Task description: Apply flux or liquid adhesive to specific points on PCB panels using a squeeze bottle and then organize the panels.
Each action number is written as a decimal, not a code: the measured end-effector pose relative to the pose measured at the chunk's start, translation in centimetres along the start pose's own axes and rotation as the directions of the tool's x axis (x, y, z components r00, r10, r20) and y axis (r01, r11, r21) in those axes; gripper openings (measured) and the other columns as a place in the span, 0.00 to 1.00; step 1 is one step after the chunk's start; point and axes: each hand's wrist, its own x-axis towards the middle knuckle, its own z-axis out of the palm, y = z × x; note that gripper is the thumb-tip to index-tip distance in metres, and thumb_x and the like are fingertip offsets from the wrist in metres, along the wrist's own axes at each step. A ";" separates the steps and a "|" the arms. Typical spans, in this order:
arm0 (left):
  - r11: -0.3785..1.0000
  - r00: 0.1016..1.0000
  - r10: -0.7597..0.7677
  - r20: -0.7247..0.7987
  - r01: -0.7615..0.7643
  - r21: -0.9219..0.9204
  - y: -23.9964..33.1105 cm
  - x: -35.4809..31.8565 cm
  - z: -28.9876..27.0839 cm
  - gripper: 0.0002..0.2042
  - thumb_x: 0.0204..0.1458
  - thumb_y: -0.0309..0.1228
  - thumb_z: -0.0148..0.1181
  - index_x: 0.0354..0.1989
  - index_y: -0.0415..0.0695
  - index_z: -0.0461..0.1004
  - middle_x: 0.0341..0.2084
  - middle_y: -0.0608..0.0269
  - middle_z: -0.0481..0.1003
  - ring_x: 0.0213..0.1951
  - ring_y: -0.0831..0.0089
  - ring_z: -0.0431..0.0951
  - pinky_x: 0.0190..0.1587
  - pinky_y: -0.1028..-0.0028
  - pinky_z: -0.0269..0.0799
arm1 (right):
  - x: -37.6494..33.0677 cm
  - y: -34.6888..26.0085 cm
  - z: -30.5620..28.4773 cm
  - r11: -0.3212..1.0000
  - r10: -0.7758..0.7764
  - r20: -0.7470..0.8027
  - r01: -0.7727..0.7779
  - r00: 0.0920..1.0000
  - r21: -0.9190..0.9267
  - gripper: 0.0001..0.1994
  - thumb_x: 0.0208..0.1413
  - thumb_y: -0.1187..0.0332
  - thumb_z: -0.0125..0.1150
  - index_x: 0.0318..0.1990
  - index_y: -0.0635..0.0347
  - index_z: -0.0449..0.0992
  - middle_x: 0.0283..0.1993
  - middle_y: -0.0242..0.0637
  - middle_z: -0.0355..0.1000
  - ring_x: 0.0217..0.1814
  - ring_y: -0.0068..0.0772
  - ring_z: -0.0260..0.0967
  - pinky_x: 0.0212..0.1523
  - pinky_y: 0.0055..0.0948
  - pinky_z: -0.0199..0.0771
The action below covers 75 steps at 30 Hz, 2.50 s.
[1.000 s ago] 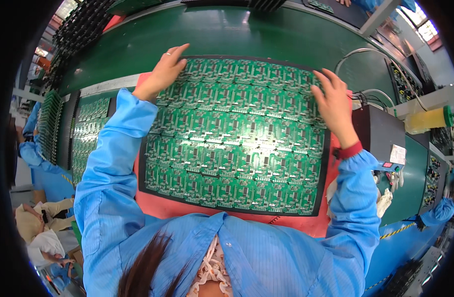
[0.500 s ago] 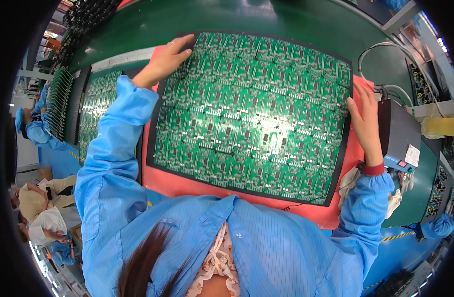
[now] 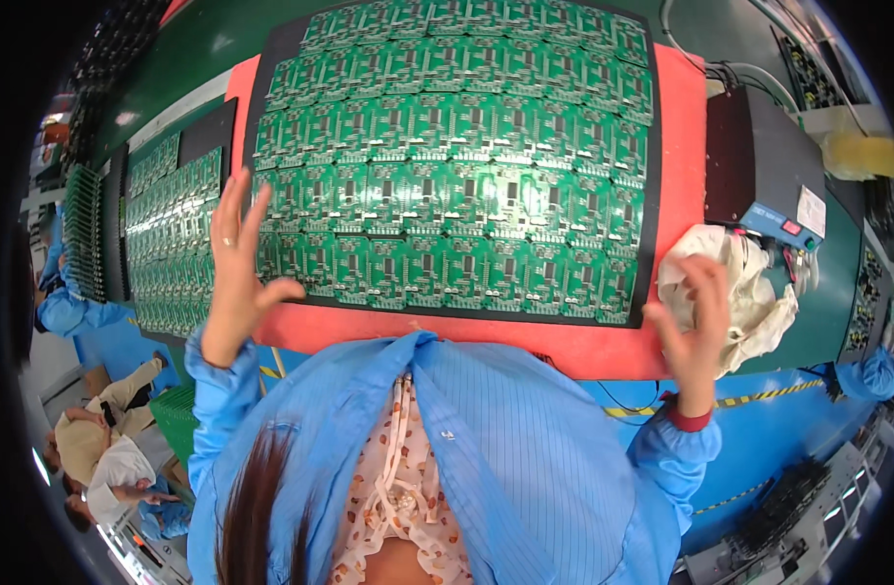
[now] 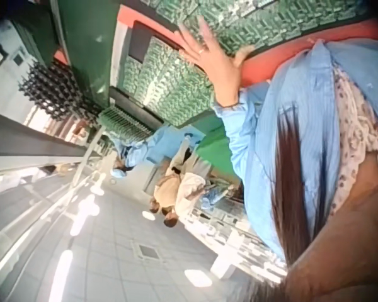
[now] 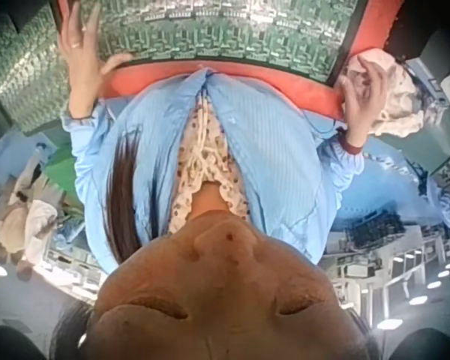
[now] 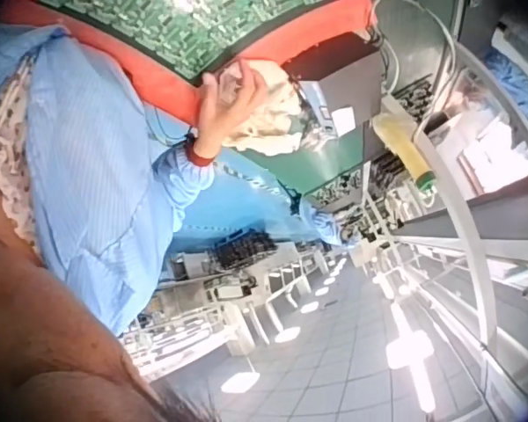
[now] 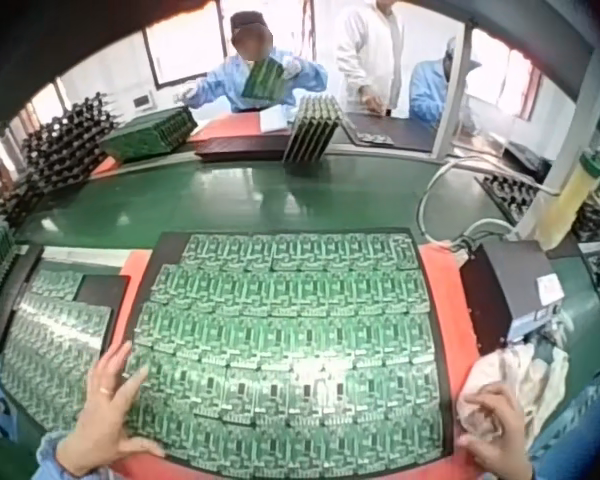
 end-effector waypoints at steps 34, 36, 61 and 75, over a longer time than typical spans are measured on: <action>0.970 0.956 0.172 0.238 -0.207 0.130 4.5 -1.2 5.9 0.40 0.42 0.60 0.58 0.68 0.62 0.64 0.73 0.66 0.53 0.73 0.57 0.50 0.69 0.34 0.30 | -2.9 -0.5 6.3 0.983 -0.180 -0.019 0.179 0.984 -0.047 0.16 0.39 0.72 0.75 0.39 0.58 0.80 0.39 0.33 0.69 0.37 0.33 0.63 0.36 0.28 0.67; 0.969 0.956 0.172 0.238 -0.207 0.133 4.7 -1.1 6.0 0.40 0.43 0.60 0.57 0.68 0.62 0.63 0.73 0.66 0.53 0.73 0.57 0.50 0.69 0.34 0.30 | -3.0 -0.4 6.2 0.982 -0.181 -0.011 0.181 0.983 -0.048 0.16 0.39 0.72 0.75 0.39 0.58 0.80 0.40 0.33 0.69 0.37 0.33 0.63 0.36 0.28 0.66; 0.980 0.966 0.194 -0.169 -0.184 0.073 4.5 -6.9 7.3 0.16 0.62 0.45 0.52 0.54 0.55 0.78 0.60 0.61 0.70 0.63 0.65 0.66 0.71 0.48 0.46 | -0.9 -5.0 9.1 0.907 -0.331 0.102 0.347 0.938 -0.239 0.19 0.55 0.50 0.60 0.45 0.50 0.82 0.54 0.36 0.69 0.54 0.42 0.60 0.58 0.42 0.62; 0.991 0.957 0.116 -0.267 -0.128 -0.026 4.1 -7.7 7.0 0.15 0.62 0.42 0.52 0.51 0.53 0.79 0.59 0.61 0.71 0.62 0.65 0.67 0.70 0.52 0.49 | 1.9 -8.8 13.2 0.823 -0.532 0.196 0.558 0.824 -0.107 0.19 0.56 0.46 0.57 0.46 0.45 0.83 0.55 0.34 0.68 0.54 0.40 0.60 0.59 0.43 0.60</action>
